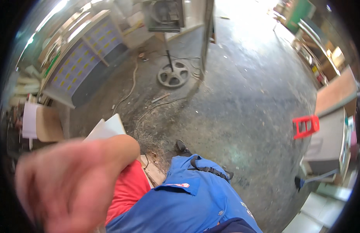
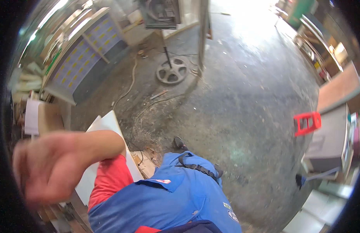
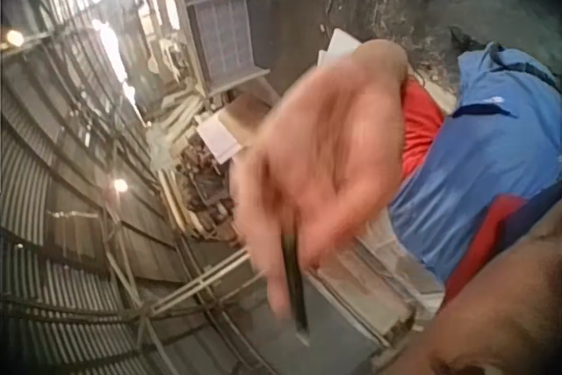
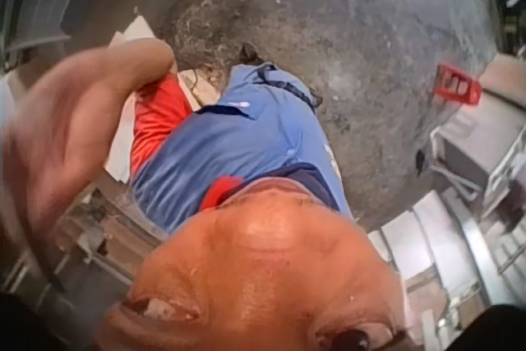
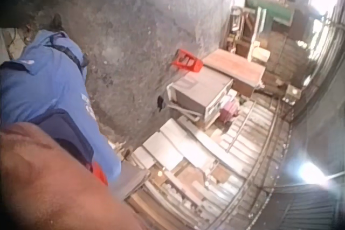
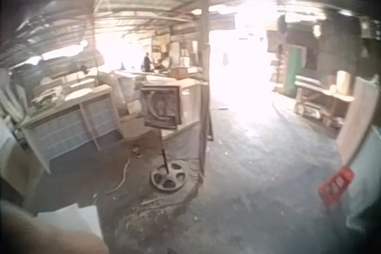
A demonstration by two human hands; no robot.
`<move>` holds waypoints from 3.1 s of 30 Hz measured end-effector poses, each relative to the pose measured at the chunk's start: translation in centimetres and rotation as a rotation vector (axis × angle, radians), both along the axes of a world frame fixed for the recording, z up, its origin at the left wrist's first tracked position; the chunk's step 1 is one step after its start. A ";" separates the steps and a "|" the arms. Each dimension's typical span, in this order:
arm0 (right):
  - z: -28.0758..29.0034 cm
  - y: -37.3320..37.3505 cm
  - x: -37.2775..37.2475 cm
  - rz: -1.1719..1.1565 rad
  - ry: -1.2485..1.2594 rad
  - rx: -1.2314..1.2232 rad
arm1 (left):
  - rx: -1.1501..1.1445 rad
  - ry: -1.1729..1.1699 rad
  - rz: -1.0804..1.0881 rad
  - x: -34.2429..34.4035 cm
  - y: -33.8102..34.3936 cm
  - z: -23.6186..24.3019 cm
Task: The person uses a pen to mark lines on white laminate boards by hand while working at a table in a workshop.
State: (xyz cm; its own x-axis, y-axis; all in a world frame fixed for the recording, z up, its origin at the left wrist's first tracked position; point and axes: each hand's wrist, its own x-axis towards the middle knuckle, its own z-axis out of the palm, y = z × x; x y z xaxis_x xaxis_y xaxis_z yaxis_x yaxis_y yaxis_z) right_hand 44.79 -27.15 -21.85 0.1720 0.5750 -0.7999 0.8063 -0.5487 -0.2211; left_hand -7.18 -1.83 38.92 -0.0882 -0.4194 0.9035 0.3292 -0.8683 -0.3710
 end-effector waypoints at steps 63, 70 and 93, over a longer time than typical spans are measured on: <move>19.9 30.5 -81.7 1.703 1.220 -0.155 | -1.705 -1.663 1.912 -20.9 -23.8 -45.7; 17.6 18.8 -88.7 1.627 1.349 0.023 | -1.643 -1.616 2.178 -32.3 -34.5 -45.5; 15.7 10.4 -100.1 1.025 1.474 0.004 | -1.431 -1.932 1.471 -47.0 -35.2 -46.4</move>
State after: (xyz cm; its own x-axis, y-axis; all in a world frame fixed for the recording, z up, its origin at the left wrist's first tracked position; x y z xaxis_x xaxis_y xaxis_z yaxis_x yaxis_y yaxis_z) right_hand -55.33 -16.71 -6.11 -0.9985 -0.0150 0.0530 -0.0529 -0.0057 -0.9986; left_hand -54.19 -37.07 -7.45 -0.8386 -0.5447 0.0093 -0.3192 0.5051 0.8018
